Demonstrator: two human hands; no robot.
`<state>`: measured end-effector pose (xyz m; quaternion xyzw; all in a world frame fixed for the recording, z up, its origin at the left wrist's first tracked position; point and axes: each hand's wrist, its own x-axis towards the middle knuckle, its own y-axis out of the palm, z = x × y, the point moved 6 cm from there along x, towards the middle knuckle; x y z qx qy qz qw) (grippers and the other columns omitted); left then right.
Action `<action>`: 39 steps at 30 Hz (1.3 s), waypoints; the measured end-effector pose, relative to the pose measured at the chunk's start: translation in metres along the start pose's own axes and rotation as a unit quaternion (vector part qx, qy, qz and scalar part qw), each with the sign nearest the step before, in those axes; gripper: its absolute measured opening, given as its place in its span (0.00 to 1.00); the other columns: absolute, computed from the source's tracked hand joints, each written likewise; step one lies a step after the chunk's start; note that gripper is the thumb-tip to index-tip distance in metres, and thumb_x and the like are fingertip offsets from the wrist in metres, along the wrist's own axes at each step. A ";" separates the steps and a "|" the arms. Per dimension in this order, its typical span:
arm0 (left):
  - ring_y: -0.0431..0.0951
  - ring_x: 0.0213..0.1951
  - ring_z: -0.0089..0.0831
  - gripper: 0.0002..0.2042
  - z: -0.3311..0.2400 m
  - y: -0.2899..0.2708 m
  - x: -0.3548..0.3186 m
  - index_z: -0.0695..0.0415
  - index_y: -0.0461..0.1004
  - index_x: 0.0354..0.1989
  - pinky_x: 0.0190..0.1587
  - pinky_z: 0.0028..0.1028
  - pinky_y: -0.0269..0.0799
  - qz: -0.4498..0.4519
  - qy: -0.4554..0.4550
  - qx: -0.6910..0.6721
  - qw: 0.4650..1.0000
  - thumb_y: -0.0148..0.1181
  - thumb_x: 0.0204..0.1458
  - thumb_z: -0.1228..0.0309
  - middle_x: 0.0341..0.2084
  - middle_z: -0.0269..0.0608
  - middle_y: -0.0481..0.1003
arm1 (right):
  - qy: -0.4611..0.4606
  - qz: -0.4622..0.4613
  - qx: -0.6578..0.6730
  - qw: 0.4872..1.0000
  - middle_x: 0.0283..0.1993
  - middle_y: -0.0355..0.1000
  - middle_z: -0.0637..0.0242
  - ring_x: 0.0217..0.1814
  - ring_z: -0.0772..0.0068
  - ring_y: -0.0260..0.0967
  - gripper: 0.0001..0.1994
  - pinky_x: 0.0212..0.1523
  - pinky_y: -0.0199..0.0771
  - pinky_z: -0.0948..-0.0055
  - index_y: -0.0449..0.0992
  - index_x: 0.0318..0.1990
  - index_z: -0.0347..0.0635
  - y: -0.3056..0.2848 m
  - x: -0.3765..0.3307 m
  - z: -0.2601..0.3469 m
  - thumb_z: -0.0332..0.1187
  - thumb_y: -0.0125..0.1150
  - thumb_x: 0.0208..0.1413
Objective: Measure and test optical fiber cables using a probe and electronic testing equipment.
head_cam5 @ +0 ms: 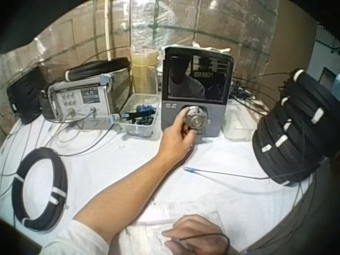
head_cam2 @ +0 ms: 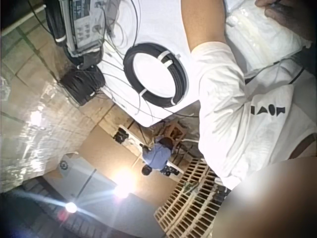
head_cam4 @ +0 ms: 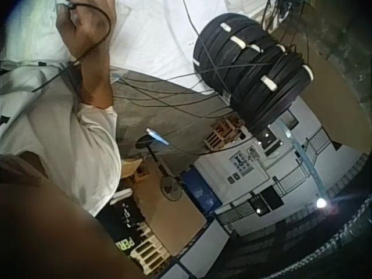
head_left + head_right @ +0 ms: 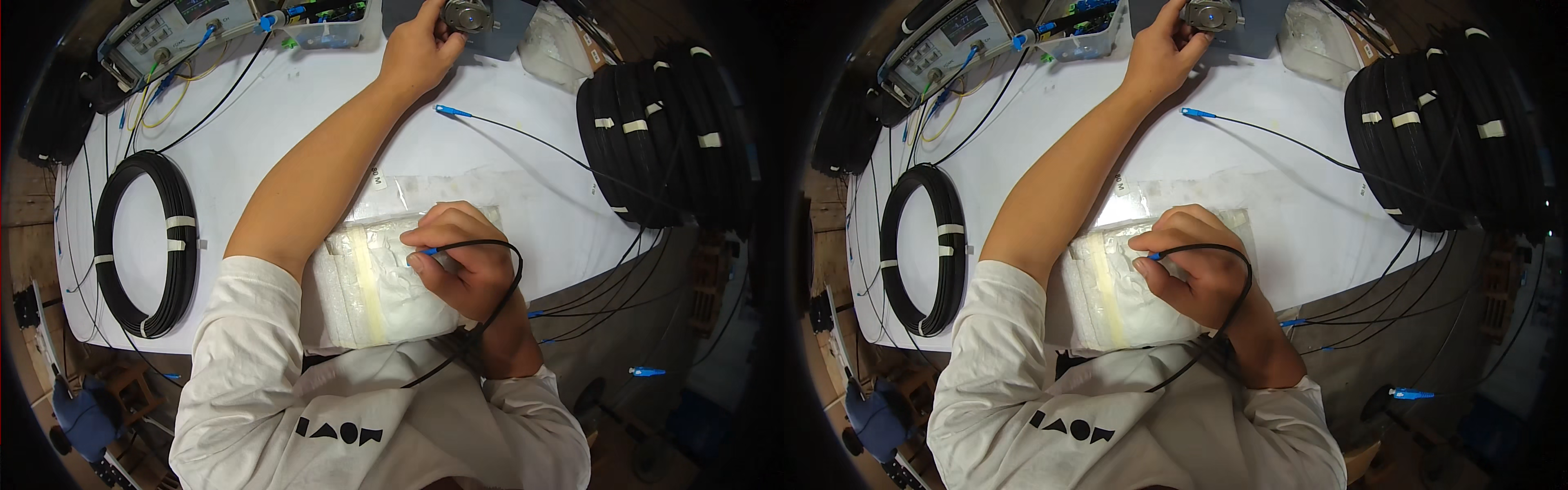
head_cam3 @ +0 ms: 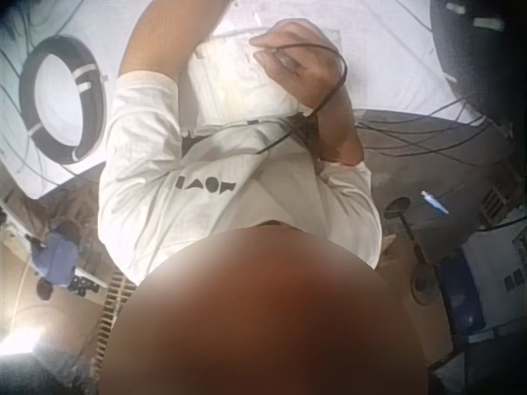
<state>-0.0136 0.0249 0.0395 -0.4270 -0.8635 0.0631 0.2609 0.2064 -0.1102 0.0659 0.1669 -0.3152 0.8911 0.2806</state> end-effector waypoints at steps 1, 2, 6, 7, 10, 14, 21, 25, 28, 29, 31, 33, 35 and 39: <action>0.78 0.32 0.40 0.33 0.000 0.000 0.000 0.51 0.63 0.76 0.42 0.34 0.77 -0.004 0.010 0.000 1.000 0.64 0.61 0.71 0.32 0.49 0.77 | 0.002 0.002 0.000 1.000 0.38 0.80 0.63 0.42 0.56 0.77 0.10 0.42 0.77 0.61 0.85 0.41 0.39 0.000 0.000 0.000 0.23 0.74 0.49; 0.78 0.32 0.39 0.33 -0.002 -0.001 0.001 0.52 0.63 0.76 0.42 0.34 0.77 -0.008 0.020 -0.001 1.000 0.64 0.61 0.71 0.32 0.48 0.77 | 0.002 0.001 0.000 1.000 0.38 0.80 0.63 0.42 0.56 0.77 0.10 0.42 0.77 0.61 0.85 0.41 0.39 0.000 0.000 0.000 0.23 0.74 0.49; 0.78 0.32 0.38 0.32 -0.002 -0.002 0.001 0.52 0.64 0.75 0.41 0.33 0.76 -0.004 0.010 -0.009 1.000 0.64 0.61 0.72 0.31 0.48 0.77 | -0.008 -0.001 0.000 1.000 0.38 0.80 0.63 0.41 0.56 0.77 0.10 0.43 0.77 0.60 0.85 0.41 0.39 0.000 0.000 0.000 0.23 0.74 0.49; 0.78 0.32 0.38 0.31 -0.002 -0.002 0.002 0.52 0.65 0.75 0.42 0.33 0.76 -0.003 0.000 -0.009 1.000 0.64 0.61 0.72 0.31 0.48 0.77 | -0.007 -0.002 0.002 1.000 0.38 0.80 0.63 0.41 0.56 0.77 0.10 0.42 0.77 0.60 0.85 0.41 0.39 0.000 0.000 0.000 0.23 0.74 0.49; 0.78 0.32 0.37 0.31 -0.002 -0.002 0.001 0.52 0.65 0.75 0.42 0.32 0.77 -0.007 -0.008 -0.005 1.000 0.64 0.62 0.72 0.31 0.48 0.77 | -0.002 0.003 0.001 1.000 0.38 0.80 0.63 0.41 0.56 0.77 0.10 0.42 0.77 0.61 0.85 0.41 0.38 -0.001 0.001 0.000 0.23 0.74 0.49; 0.78 0.33 0.37 0.31 -0.006 -0.004 -0.001 0.52 0.65 0.75 0.42 0.32 0.77 -0.013 0.008 0.008 1.000 0.63 0.62 0.72 0.32 0.50 0.77 | -0.002 0.000 0.004 1.000 0.38 0.80 0.62 0.41 0.55 0.77 0.10 0.42 0.77 0.61 0.85 0.40 0.38 0.000 0.001 0.000 0.22 0.74 0.50; 0.78 0.32 0.37 0.31 -0.008 -0.003 -0.001 0.52 0.66 0.75 0.41 0.32 0.77 -0.007 0.011 0.002 1.000 0.64 0.62 0.73 0.32 0.50 0.78 | -0.007 0.000 -0.001 1.000 0.38 0.80 0.62 0.42 0.55 0.77 0.09 0.41 0.77 0.61 0.85 0.40 0.38 -0.001 0.001 0.001 0.23 0.74 0.50; 0.78 0.32 0.36 0.30 -0.002 -0.002 0.001 0.53 0.66 0.74 0.41 0.32 0.76 -0.007 0.002 0.004 1.000 0.64 0.62 0.72 0.32 0.48 0.77 | -0.004 -0.001 -0.001 1.000 0.38 0.80 0.62 0.41 0.55 0.77 0.09 0.41 0.77 0.61 0.85 0.40 0.38 0.000 0.000 0.001 0.23 0.73 0.50; 0.78 0.32 0.36 0.30 -0.002 -0.002 0.001 0.54 0.66 0.73 0.40 0.32 0.76 -0.010 -0.001 0.001 1.000 0.64 0.62 0.72 0.32 0.48 0.77 | -0.005 -0.003 0.001 1.000 0.38 0.80 0.62 0.41 0.56 0.77 0.09 0.41 0.77 0.61 0.85 0.40 0.39 0.000 0.000 0.000 0.23 0.73 0.50; 0.78 0.32 0.36 0.30 -0.002 -0.001 0.001 0.54 0.66 0.73 0.40 0.32 0.76 -0.010 -0.006 -0.001 1.000 0.64 0.62 0.72 0.32 0.48 0.77 | -0.004 -0.003 0.001 1.000 0.38 0.80 0.62 0.41 0.56 0.77 0.09 0.41 0.77 0.61 0.85 0.40 0.39 -0.001 0.000 0.001 0.23 0.73 0.50; 0.79 0.32 0.37 0.30 -0.002 -0.001 0.001 0.54 0.66 0.73 0.40 0.32 0.77 -0.013 -0.003 0.006 1.000 0.64 0.62 0.72 0.32 0.48 0.77 | -0.002 -0.003 -0.001 1.000 0.38 0.80 0.63 0.41 0.56 0.77 0.09 0.41 0.77 0.61 0.85 0.40 0.38 -0.001 0.001 0.001 0.23 0.73 0.50; 0.79 0.32 0.37 0.30 0.003 -0.001 0.002 0.54 0.66 0.73 0.40 0.33 0.77 -0.018 0.000 0.015 1.000 0.64 0.62 0.72 0.31 0.48 0.77 | -0.002 -0.002 0.000 1.000 0.38 0.80 0.63 0.41 0.56 0.76 0.09 0.41 0.77 0.61 0.85 0.40 0.38 0.000 0.001 0.002 0.23 0.73 0.49; 0.80 0.32 0.38 0.31 0.004 -0.001 0.004 0.53 0.65 0.74 0.40 0.33 0.77 -0.021 0.026 0.014 0.999 0.65 0.61 0.72 0.31 0.48 0.78 | -0.001 -0.002 0.001 1.000 0.38 0.80 0.63 0.41 0.56 0.76 0.09 0.41 0.77 0.61 0.85 0.40 0.38 0.000 0.002 0.002 0.23 0.73 0.49; 0.80 0.32 0.39 0.32 -0.002 -0.001 0.001 0.53 0.65 0.75 0.40 0.34 0.77 -0.012 0.017 0.012 1.000 0.65 0.61 0.72 0.31 0.49 0.78 | -0.001 -0.003 0.000 1.000 0.37 0.80 0.63 0.41 0.56 0.77 0.10 0.42 0.77 0.61 0.85 0.40 0.39 -0.001 0.000 0.000 0.23 0.73 0.49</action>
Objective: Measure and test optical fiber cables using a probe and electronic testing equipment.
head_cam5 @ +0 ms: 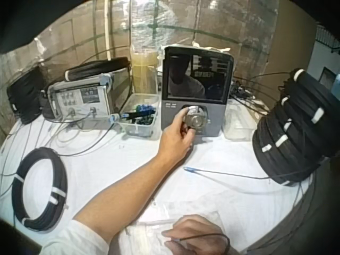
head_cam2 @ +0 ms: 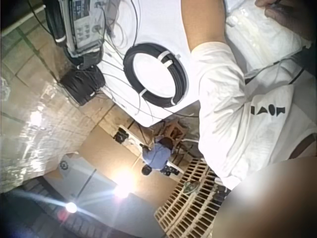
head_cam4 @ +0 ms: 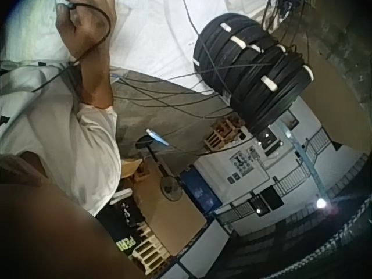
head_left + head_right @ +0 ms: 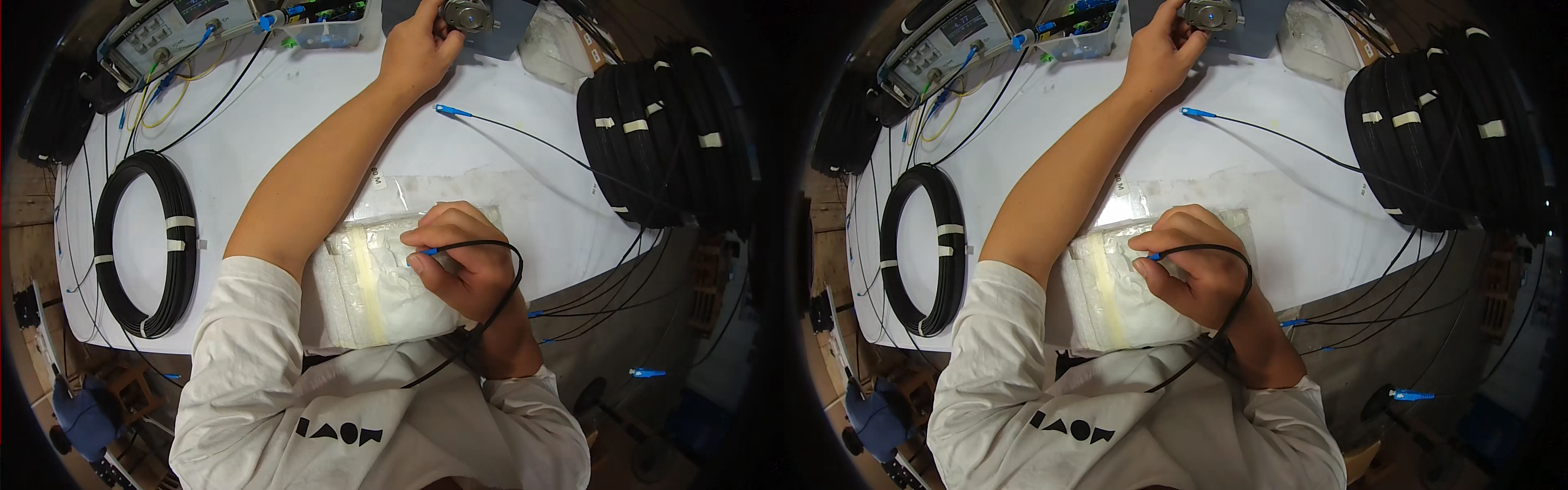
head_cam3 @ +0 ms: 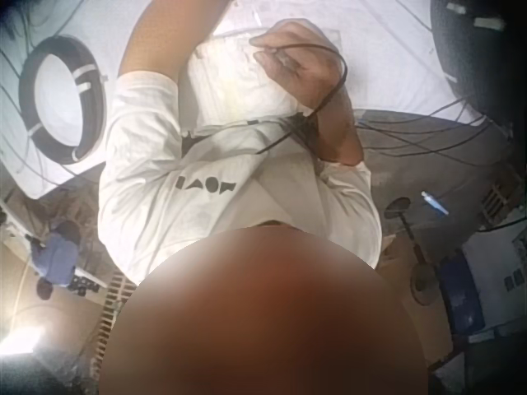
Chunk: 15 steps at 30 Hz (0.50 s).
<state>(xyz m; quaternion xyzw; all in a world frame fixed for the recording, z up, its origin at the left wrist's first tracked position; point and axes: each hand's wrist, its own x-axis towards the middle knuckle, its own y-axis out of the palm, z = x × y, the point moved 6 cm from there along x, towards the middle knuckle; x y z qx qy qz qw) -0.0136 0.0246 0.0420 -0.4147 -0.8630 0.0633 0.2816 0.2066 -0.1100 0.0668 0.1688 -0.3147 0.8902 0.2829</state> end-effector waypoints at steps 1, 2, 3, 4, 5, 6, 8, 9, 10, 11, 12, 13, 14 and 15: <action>0.80 0.32 0.39 0.32 -0.001 0.000 0.000 0.52 0.64 0.75 0.41 0.34 0.77 0.000 -0.001 -0.001 1.000 0.64 0.62 0.72 0.31 0.49 0.78 | -0.002 0.000 -0.001 1.000 0.37 0.80 0.63 0.41 0.56 0.77 0.10 0.42 0.77 0.61 0.85 0.40 0.39 0.000 0.000 0.000 0.22 0.73 0.49; 0.80 0.32 0.40 0.32 -0.002 0.000 0.000 0.52 0.64 0.75 0.41 0.34 0.77 -0.001 -0.002 -0.002 1.000 0.64 0.62 0.72 0.32 0.49 0.78 | -0.002 0.000 -0.001 1.000 0.37 0.80 0.63 0.41 0.56 0.77 0.10 0.42 0.77 0.61 0.85 0.40 0.39 0.000 0.000 0.000 0.22 0.73 0.49; 0.80 0.32 0.40 0.32 -0.003 -0.001 0.000 0.52 0.64 0.75 0.41 0.34 0.77 0.000 -0.002 -0.003 1.000 0.64 0.62 0.72 0.32 0.49 0.78 | -0.001 0.001 -0.002 1.000 0.38 0.80 0.63 0.41 0.56 0.77 0.10 0.42 0.77 0.61 0.85 0.40 0.39 0.000 0.000 0.000 0.22 0.73 0.49; 0.80 0.32 0.40 0.32 -0.003 0.000 -0.001 0.52 0.64 0.76 0.41 0.34 0.77 0.005 -0.016 0.001 1.000 0.64 0.62 0.72 0.32 0.49 0.78 | 0.001 0.001 -0.003 1.000 0.38 0.80 0.64 0.41 0.56 0.77 0.10 0.42 0.77 0.61 0.85 0.41 0.39 0.000 0.000 0.000 0.22 0.73 0.49; 0.80 0.32 0.41 0.32 -0.002 -0.001 -0.001 0.52 0.64 0.76 0.41 0.35 0.77 0.009 -0.031 0.005 0.999 0.64 0.62 0.72 0.32 0.50 0.78 | 0.000 0.002 -0.003 1.000 0.38 0.80 0.64 0.41 0.56 0.77 0.10 0.42 0.77 0.61 0.85 0.41 0.39 0.000 0.000 0.000 0.22 0.73 0.49; 0.80 0.32 0.41 0.32 0.002 0.000 0.000 0.52 0.64 0.76 0.41 0.35 0.77 0.009 -0.031 0.005 0.999 0.64 0.62 0.72 0.32 0.50 0.78 | -0.001 0.002 -0.001 1.000 0.38 0.80 0.64 0.41 0.56 0.77 0.10 0.42 0.77 0.61 0.85 0.41 0.39 0.001 0.000 0.001 0.23 0.73 0.49; 0.80 0.33 0.41 0.32 0.004 0.001 0.002 0.51 0.64 0.76 0.41 0.35 0.77 -0.006 -0.001 -0.002 1.000 0.64 0.62 0.72 0.32 0.50 0.78 | -0.002 0.001 0.000 1.000 0.38 0.80 0.64 0.41 0.56 0.77 0.10 0.42 0.77 0.61 0.85 0.41 0.39 0.001 0.000 0.001 0.23 0.73 0.49; 0.80 0.33 0.41 0.32 0.003 0.001 0.001 0.51 0.64 0.76 0.41 0.35 0.77 -0.005 -0.001 -0.002 1.000 0.64 0.62 0.72 0.32 0.50 0.78 | -0.003 0.001 -0.001 1.000 0.38 0.80 0.63 0.41 0.56 0.77 0.10 0.42 0.77 0.61 0.85 0.41 0.39 0.000 0.000 0.000 0.23 0.73 0.49; 0.80 0.33 0.41 0.32 0.003 0.002 0.001 0.51 0.64 0.76 0.42 0.35 0.78 0.002 -0.011 -0.003 1.000 0.64 0.62 0.72 0.32 0.50 0.78 | -0.003 0.001 -0.002 1.000 0.38 0.80 0.63 0.41 0.56 0.77 0.10 0.42 0.77 0.61 0.85 0.41 0.39 0.000 0.000 0.000 0.23 0.73 0.49; 0.80 0.33 0.41 0.32 0.001 0.001 0.000 0.51 0.64 0.76 0.42 0.35 0.78 0.008 -0.021 -0.003 1.000 0.64 0.62 0.72 0.32 0.50 0.78 | -0.003 0.001 -0.002 1.000 0.38 0.80 0.63 0.41 0.56 0.77 0.10 0.42 0.77 0.61 0.85 0.41 0.39 0.000 0.000 0.000 0.23 0.73 0.49; 0.80 0.33 0.41 0.32 0.004 0.002 0.000 0.51 0.64 0.76 0.42 0.35 0.78 0.008 -0.021 -0.003 1.000 0.64 0.62 0.72 0.32 0.50 0.78 | -0.001 0.002 -0.001 1.000 0.38 0.80 0.63 0.41 0.56 0.77 0.10 0.42 0.77 0.61 0.85 0.41 0.39 0.000 0.000 0.000 0.23 0.73 0.49; 0.80 0.33 0.41 0.32 0.007 0.002 0.001 0.51 0.64 0.76 0.42 0.35 0.78 0.003 -0.014 -0.004 1.000 0.64 0.62 0.72 0.32 0.50 0.78 | 0.002 0.003 0.001 1.000 0.38 0.80 0.63 0.41 0.56 0.77 0.10 0.42 0.77 0.61 0.85 0.41 0.39 0.001 0.000 0.000 0.23 0.73 0.49; 0.80 0.33 0.41 0.32 0.005 0.002 0.001 0.51 0.64 0.76 0.42 0.35 0.78 0.000 -0.008 -0.007 1.000 0.64 0.62 0.72 0.32 0.50 0.78 | 0.002 0.003 0.000 1.000 0.38 0.80 0.63 0.41 0.56 0.77 0.10 0.42 0.77 0.61 0.85 0.41 0.39 0.000 0.000 0.000 0.23 0.73 0.49; 0.80 0.33 0.41 0.32 0.004 0.002 0.001 0.51 0.64 0.76 0.42 0.35 0.78 0.001 -0.008 -0.007 1.000 0.64 0.62 0.72 0.32 0.50 0.78 | -0.001 0.002 -0.001 1.000 0.37 0.79 0.63 0.41 0.56 0.76 0.10 0.42 0.77 0.61 0.85 0.41 0.39 0.000 0.000 0.000 0.23 0.73 0.49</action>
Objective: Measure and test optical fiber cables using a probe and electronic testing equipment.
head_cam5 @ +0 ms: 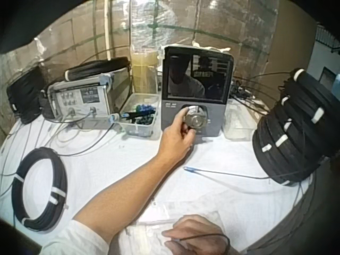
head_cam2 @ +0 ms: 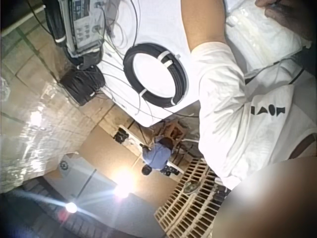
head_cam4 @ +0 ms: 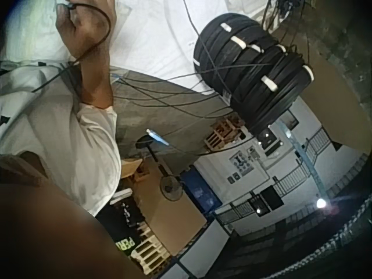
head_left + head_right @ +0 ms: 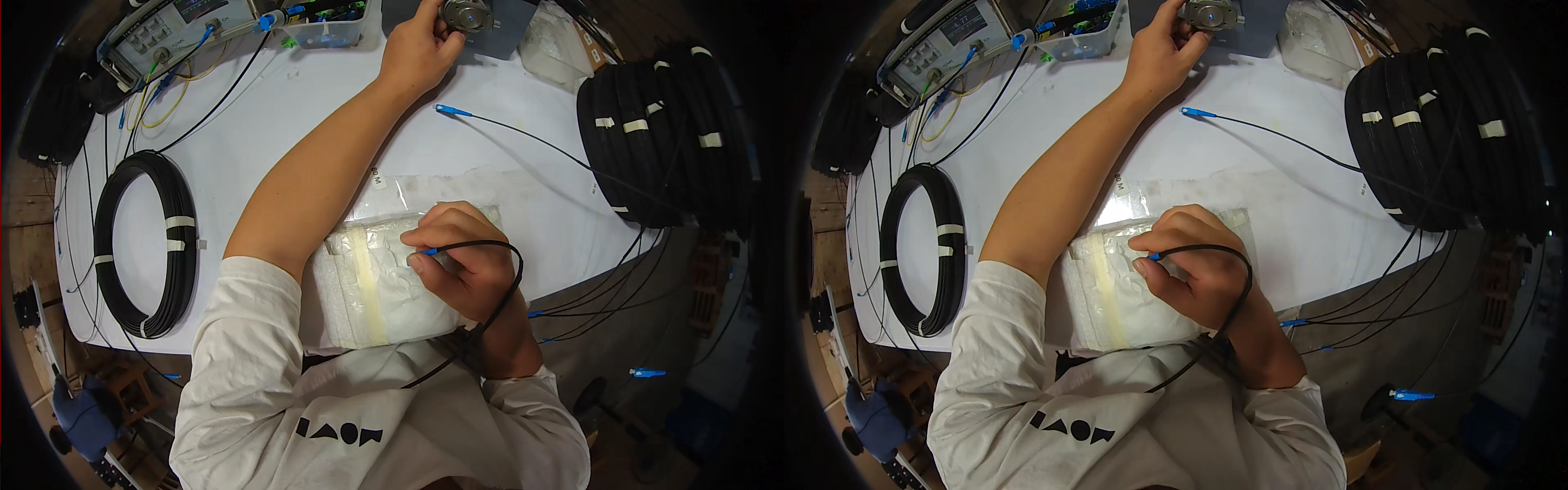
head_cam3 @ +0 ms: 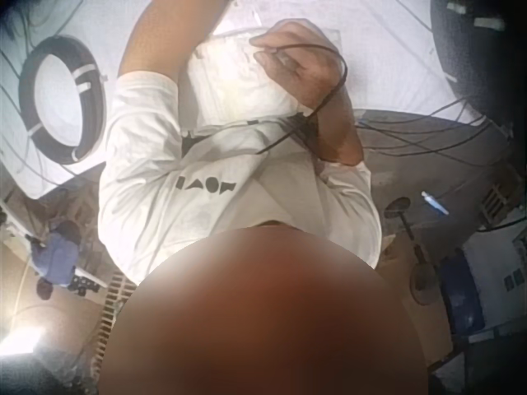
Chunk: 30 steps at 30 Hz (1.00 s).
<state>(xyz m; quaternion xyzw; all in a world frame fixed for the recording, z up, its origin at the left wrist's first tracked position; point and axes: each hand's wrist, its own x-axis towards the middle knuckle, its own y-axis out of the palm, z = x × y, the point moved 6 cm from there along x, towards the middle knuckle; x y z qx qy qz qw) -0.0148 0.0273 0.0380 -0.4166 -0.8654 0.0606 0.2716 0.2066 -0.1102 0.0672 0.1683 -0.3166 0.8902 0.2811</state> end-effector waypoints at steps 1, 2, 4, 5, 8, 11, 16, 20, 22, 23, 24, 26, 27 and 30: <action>0.80 0.33 0.41 0.32 -0.001 0.000 -0.001 0.51 0.64 0.76 0.42 0.35 0.78 0.000 -0.001 -0.001 1.000 0.64 0.62 0.72 0.32 0.49 0.78 | -0.003 -0.001 -0.002 1.000 0.37 0.79 0.62 0.41 0.56 0.76 0.10 0.42 0.77 0.61 0.85 0.41 0.39 0.000 0.000 0.000 0.23 0.73 0.49; 0.80 0.33 0.41 0.32 -0.001 -0.001 -0.001 0.51 0.64 0.76 0.42 0.35 0.78 0.000 -0.002 -0.001 1.000 0.64 0.61 0.72 0.32 0.49 0.78 | -0.003 -0.001 -0.002 1.000 0.37 0.79 0.62 0.41 0.56 0.76 0.10 0.42 0.77 0.61 0.85 0.41 0.39 0.000 0.000 0.000 0.23 0.73 0.49; 0.80 0.33 0.41 0.32 0.004 0.000 0.001 0.51 0.64 0.76 0.42 0.35 0.78 0.000 0.001 0.000 1.000 0.64 0.61 0.72 0.32 0.49 0.78 | 0.000 -0.003 0.004 1.000 0.37 0.79 0.62 0.41 0.56 0.76 0.10 0.42 0.77 0.61 0.85 0.41 0.39 0.001 0.000 0.000 0.23 0.73 0.50; 0.79 0.33 0.41 0.32 0.002 0.000 0.001 0.51 0.64 0.76 0.42 0.35 0.78 0.001 0.004 0.000 1.000 0.64 0.61 0.72 0.32 0.49 0.78 | 0.001 -0.003 0.004 1.000 0.37 0.79 0.62 0.41 0.56 0.76 0.10 0.42 0.77 0.61 0.85 0.41 0.39 0.001 -0.001 -0.001 0.23 0.73 0.50; 0.79 0.33 0.41 0.33 -0.001 0.000 0.000 0.52 0.63 0.76 0.42 0.35 0.77 0.017 -0.022 0.002 1.000 0.65 0.61 0.71 0.32 0.49 0.78 | -0.002 -0.003 -0.003 1.000 0.37 0.79 0.62 0.41 0.56 0.76 0.10 0.42 0.77 0.61 0.85 0.41 0.39 0.000 -0.001 -0.001 0.23 0.73 0.50; 0.79 0.32 0.40 0.33 -0.002 0.000 -0.001 0.52 0.63 0.76 0.41 0.35 0.77 0.014 -0.006 -0.014 1.000 0.65 0.61 0.71 0.32 0.49 0.77 | -0.001 0.000 0.002 1.000 0.38 0.80 0.62 0.42 0.55 0.77 0.10 0.43 0.77 0.61 0.85 0.41 0.39 0.000 -0.001 -0.001 0.23 0.73 0.50; 0.79 0.31 0.39 0.34 -0.003 0.000 -0.001 0.51 0.61 0.77 0.41 0.33 0.77 0.026 -0.022 -0.005 0.999 0.64 0.61 0.71 0.31 0.48 0.77 | -0.002 -0.002 -0.001 1.000 0.38 0.80 0.63 0.42 0.55 0.77 0.10 0.43 0.77 0.61 0.85 0.41 0.39 0.000 0.000 0.000 0.23 0.73 0.50; 0.78 0.31 0.36 0.35 -0.002 0.000 0.000 0.50 0.60 0.78 0.40 0.32 0.76 0.038 -0.029 0.005 0.999 0.64 0.61 0.71 0.31 0.46 0.76 | -0.004 -0.001 0.001 1.000 0.38 0.80 0.63 0.42 0.55 0.77 0.10 0.42 0.77 0.61 0.85 0.41 0.39 0.000 0.000 0.000 0.23 0.73 0.50; 0.78 0.31 0.35 0.35 0.000 0.000 0.000 0.49 0.60 0.78 0.40 0.31 0.76 0.040 -0.033 0.007 0.999 0.64 0.61 0.71 0.31 0.46 0.76 | -0.004 0.000 -0.003 1.000 0.38 0.80 0.63 0.41 0.56 0.77 0.10 0.42 0.77 0.61 0.85 0.41 0.39 0.000 0.000 0.000 0.23 0.73 0.50; 0.78 0.31 0.35 0.35 0.000 0.001 0.000 0.49 0.59 0.78 0.40 0.31 0.76 0.042 -0.036 0.008 0.998 0.64 0.61 0.71 0.31 0.45 0.76 | -0.004 0.000 -0.003 1.000 0.38 0.80 0.63 0.41 0.56 0.77 0.10 0.42 0.77 0.61 0.85 0.41 0.39 0.000 0.000 0.000 0.23 0.73 0.50; 0.78 0.31 0.35 0.35 -0.001 0.001 0.000 0.49 0.59 0.78 0.40 0.31 0.76 0.042 -0.036 0.008 0.998 0.64 0.61 0.71 0.31 0.45 0.76 | -0.006 -0.001 -0.003 1.000 0.38 0.80 0.63 0.41 0.56 0.76 0.10 0.42 0.77 0.61 0.85 0.41 0.39 0.000 0.000 0.000 0.23 0.73 0.50; 0.78 0.31 0.35 0.35 -0.002 0.000 -0.001 0.49 0.59 0.78 0.40 0.31 0.76 0.039 -0.034 -0.002 0.999 0.64 0.61 0.71 0.31 0.45 0.76 | -0.008 -0.001 -0.003 1.000 0.38 0.80 0.63 0.41 0.56 0.76 0.10 0.42 0.77 0.61 0.85 0.41 0.39 0.000 0.000 0.000 0.23 0.73 0.49; 0.78 0.31 0.35 0.35 -0.002 0.001 -0.002 0.49 0.59 0.78 0.40 0.31 0.76 0.040 -0.034 -0.002 0.999 0.64 0.61 0.71 0.31 0.45 0.76 | -0.005 -0.001 0.000 1.000 0.38 0.80 0.63 0.41 0.56 0.76 0.10 0.42 0.76 0.61 0.85 0.41 0.39 0.000 -0.001 -0.001 0.23 0.73 0.49; 0.78 0.30 0.35 0.35 -0.002 0.001 -0.001 0.49 0.60 0.78 0.39 0.32 0.76 0.036 -0.031 0.000 0.999 0.64 0.61 0.71 0.30 0.45 0.76 | -0.001 0.001 0.004 1.000 0.37 0.80 0.62 0.41 0.56 0.76 0.11 0.41 0.76 0.61 0.85 0.41 0.39 0.000 -0.001 -0.002 0.23 0.73 0.49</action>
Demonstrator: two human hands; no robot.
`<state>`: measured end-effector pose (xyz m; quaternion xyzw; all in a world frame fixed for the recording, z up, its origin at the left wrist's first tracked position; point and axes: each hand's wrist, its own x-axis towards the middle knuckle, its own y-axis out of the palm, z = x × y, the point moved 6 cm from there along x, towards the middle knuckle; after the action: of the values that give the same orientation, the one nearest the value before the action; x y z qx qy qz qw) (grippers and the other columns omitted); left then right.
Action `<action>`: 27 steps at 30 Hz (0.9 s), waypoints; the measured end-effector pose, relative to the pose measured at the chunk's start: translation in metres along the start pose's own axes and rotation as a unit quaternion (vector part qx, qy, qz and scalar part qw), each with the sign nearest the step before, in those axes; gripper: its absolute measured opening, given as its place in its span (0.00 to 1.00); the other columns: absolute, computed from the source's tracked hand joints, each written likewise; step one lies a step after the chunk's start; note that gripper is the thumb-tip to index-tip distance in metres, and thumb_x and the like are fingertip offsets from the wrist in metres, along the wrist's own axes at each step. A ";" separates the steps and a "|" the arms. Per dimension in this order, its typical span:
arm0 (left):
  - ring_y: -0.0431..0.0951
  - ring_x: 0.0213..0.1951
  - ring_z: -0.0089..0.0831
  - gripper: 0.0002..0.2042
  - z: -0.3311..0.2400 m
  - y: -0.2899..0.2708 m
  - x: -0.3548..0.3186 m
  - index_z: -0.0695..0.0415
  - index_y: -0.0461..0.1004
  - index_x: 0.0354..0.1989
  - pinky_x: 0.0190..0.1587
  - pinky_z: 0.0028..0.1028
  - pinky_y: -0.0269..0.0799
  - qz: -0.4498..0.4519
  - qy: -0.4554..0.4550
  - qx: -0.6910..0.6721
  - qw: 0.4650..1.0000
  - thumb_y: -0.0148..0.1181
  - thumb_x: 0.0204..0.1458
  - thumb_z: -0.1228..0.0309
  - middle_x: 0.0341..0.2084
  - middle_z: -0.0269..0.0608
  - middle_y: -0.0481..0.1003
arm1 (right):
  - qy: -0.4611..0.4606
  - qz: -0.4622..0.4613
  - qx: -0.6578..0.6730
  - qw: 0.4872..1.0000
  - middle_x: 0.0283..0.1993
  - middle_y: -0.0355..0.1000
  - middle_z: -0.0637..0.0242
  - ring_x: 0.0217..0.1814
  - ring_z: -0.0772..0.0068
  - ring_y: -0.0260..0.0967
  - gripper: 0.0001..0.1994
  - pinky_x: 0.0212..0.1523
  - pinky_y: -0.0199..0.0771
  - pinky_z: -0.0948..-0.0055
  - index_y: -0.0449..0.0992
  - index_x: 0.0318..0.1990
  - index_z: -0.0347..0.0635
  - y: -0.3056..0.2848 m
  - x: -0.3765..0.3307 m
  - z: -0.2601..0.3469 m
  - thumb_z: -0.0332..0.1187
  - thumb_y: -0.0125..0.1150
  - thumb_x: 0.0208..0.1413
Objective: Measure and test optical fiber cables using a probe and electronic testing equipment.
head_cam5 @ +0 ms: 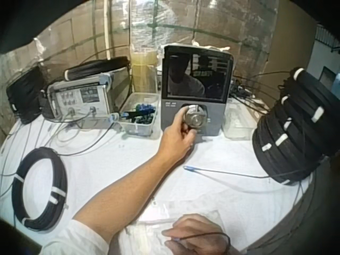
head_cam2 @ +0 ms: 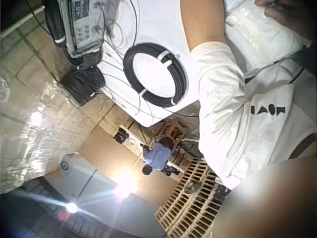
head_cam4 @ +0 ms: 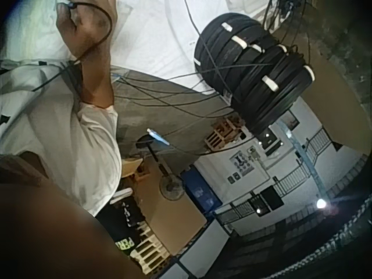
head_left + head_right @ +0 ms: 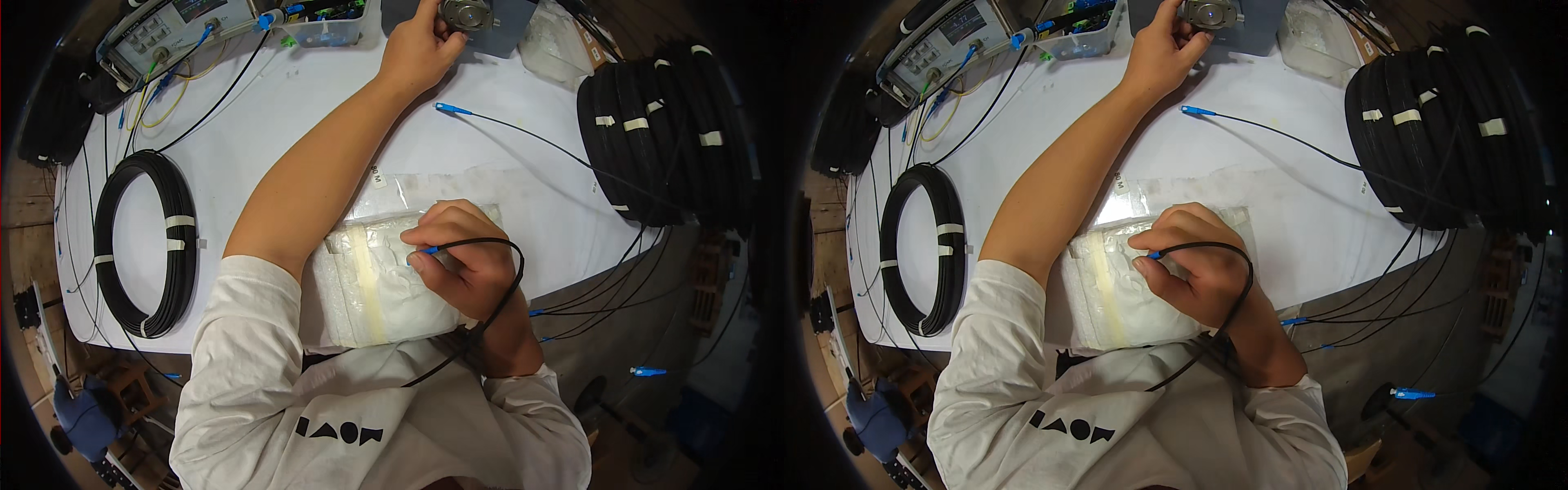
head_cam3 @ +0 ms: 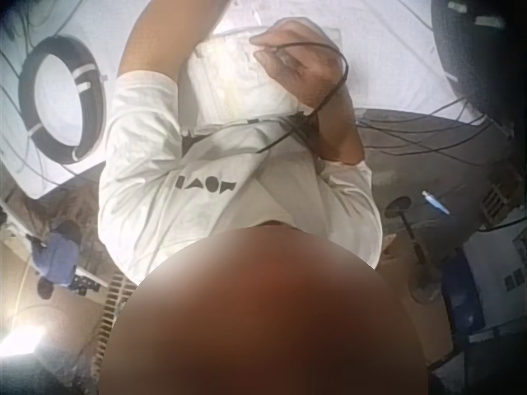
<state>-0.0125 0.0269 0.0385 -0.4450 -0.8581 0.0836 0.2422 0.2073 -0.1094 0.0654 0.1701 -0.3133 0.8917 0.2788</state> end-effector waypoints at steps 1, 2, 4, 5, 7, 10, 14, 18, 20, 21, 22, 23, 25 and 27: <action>0.78 0.30 0.36 0.35 0.000 0.000 0.000 0.49 0.60 0.78 0.39 0.32 0.76 -0.002 0.006 -0.007 1.000 0.64 0.61 0.71 0.30 0.46 0.76 | 0.000 0.002 0.002 1.000 0.37 0.80 0.62 0.40 0.56 0.76 0.10 0.41 0.76 0.62 0.85 0.41 0.39 0.000 0.000 0.000 0.23 0.73 0.49; 0.78 0.30 0.37 0.35 0.001 0.000 0.000 0.49 0.60 0.77 0.39 0.32 0.77 -0.004 0.012 -0.013 1.000 0.64 0.61 0.71 0.30 0.46 0.76 | 0.000 0.002 0.002 1.000 0.37 0.80 0.62 0.40 0.56 0.76 0.10 0.41 0.76 0.62 0.85 0.41 0.39 0.000 0.000 0.000 0.23 0.73 0.49; 0.78 0.30 0.37 0.35 0.003 0.000 0.002 0.49 0.60 0.77 0.39 0.32 0.77 -0.006 0.016 -0.007 1.000 0.64 0.61 0.71 0.30 0.46 0.76 | -0.008 -0.002 0.005 1.000 0.37 0.80 0.62 0.40 0.57 0.76 0.10 0.41 0.76 0.62 0.85 0.41 0.39 0.000 0.001 0.001 0.23 0.73 0.49; 0.79 0.30 0.37 0.35 0.004 0.001 0.002 0.49 0.60 0.77 0.39 0.33 0.77 -0.007 0.020 -0.002 1.000 0.64 0.61 0.71 0.30 0.46 0.76 | -0.007 -0.002 0.005 1.000 0.37 0.80 0.62 0.40 0.57 0.76 0.10 0.41 0.76 0.62 0.85 0.41 0.39 0.000 0.001 0.001 0.23 0.73 0.49; 0.78 0.30 0.37 0.35 0.008 0.002 0.004 0.49 0.60 0.77 0.39 0.33 0.77 -0.007 0.019 -0.007 1.000 0.64 0.61 0.71 0.30 0.46 0.76 | -0.006 -0.002 0.007 1.000 0.37 0.80 0.62 0.39 0.57 0.76 0.10 0.40 0.75 0.62 0.85 0.41 0.38 0.000 0.002 0.001 0.23 0.74 0.49; 0.78 0.30 0.37 0.35 0.004 0.001 0.003 0.49 0.59 0.78 0.39 0.32 0.76 0.000 0.010 -0.008 1.000 0.64 0.61 0.71 0.30 0.46 0.76 | -0.009 -0.001 0.007 1.000 0.37 0.80 0.63 0.39 0.57 0.76 0.10 0.40 0.75 0.62 0.85 0.41 0.38 0.000 0.002 0.000 0.23 0.74 0.50; 0.77 0.31 0.36 0.35 0.000 0.000 0.001 0.49 0.59 0.78 0.40 0.31 0.76 0.013 -0.015 -0.004 1.000 0.64 0.62 0.71 0.31 0.46 0.76 | -0.007 -0.001 0.010 1.000 0.37 0.80 0.63 0.39 0.57 0.76 0.10 0.40 0.75 0.62 0.85 0.41 0.38 0.000 0.002 0.000 0.23 0.74 0.50; 0.77 0.31 0.36 0.35 0.000 0.000 0.000 0.49 0.59 0.78 0.40 0.31 0.75 0.010 -0.008 0.009 1.000 0.63 0.62 0.72 0.31 0.46 0.75 | -0.004 0.001 0.017 1.000 0.36 0.79 0.63 0.38 0.58 0.76 0.10 0.40 0.75 0.62 0.85 0.41 0.38 0.000 0.001 0.001 0.23 0.74 0.50; 0.77 0.32 0.36 0.35 0.005 0.001 0.002 0.48 0.58 0.78 0.40 0.31 0.75 0.010 -0.006 -0.011 1.000 0.63 0.62 0.72 0.32 0.45 0.75 | -0.003 0.002 0.019 1.000 0.36 0.79 0.62 0.38 0.58 0.76 0.10 0.40 0.75 0.62 0.85 0.41 0.38 0.000 0.001 0.001 0.23 0.74 0.50; 0.77 0.32 0.36 0.35 0.008 0.002 0.003 0.48 0.58 0.78 0.40 0.31 0.75 0.010 -0.006 -0.011 1.000 0.63 0.62 0.72 0.32 0.45 0.75 | -0.003 0.002 0.019 1.000 0.36 0.79 0.62 0.38 0.58 0.75 0.10 0.40 0.75 0.62 0.85 0.41 0.37 0.000 0.002 0.002 0.23 0.74 0.50; 0.77 0.32 0.36 0.35 0.011 0.002 0.004 0.48 0.58 0.78 0.41 0.31 0.75 0.004 0.000 -0.004 1.000 0.63 0.62 0.72 0.32 0.45 0.75 | -0.003 0.002 0.020 1.000 0.36 0.78 0.62 0.38 0.58 0.75 0.10 0.40 0.75 0.62 0.85 0.41 0.37 0.001 0.002 0.003 0.23 0.74 0.50; 0.77 0.32 0.36 0.35 0.007 0.001 0.004 0.48 0.58 0.78 0.41 0.31 0.75 0.000 0.006 0.001 1.000 0.63 0.62 0.72 0.32 0.45 0.75 | -0.002 0.001 0.020 1.000 0.36 0.78 0.62 0.38 0.58 0.75 0.10 0.40 0.75 0.62 0.85 0.41 0.37 0.000 0.002 0.002 0.23 0.74 0.50; 0.77 0.32 0.37 0.35 0.002 0.002 0.001 0.48 0.59 0.78 0.41 0.31 0.75 0.008 -0.004 -0.003 1.000 0.63 0.62 0.72 0.32 0.46 0.75 | -0.008 -0.004 0.017 1.000 0.36 0.78 0.62 0.38 0.57 0.75 0.10 0.39 0.75 0.62 0.85 0.41 0.37 -0.001 0.001 0.001 0.22 0.74 0.50; 0.77 0.33 0.37 0.35 -0.003 -0.001 -0.001 0.48 0.59 0.78 0.42 0.31 0.76 0.013 -0.015 -0.005 1.000 0.63 0.62 0.72 0.33 0.46 0.75 | -0.009 -0.005 0.020 1.000 0.36 0.78 0.62 0.38 0.57 0.75 0.10 0.39 0.75 0.62 0.85 0.41 0.37 -0.001 0.002 0.001 0.22 0.74 0.50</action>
<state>-0.0112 0.0259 0.0412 -0.4564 -0.8561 0.0893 0.2256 0.2062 -0.1089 0.0676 0.1849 -0.2972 0.8948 0.2771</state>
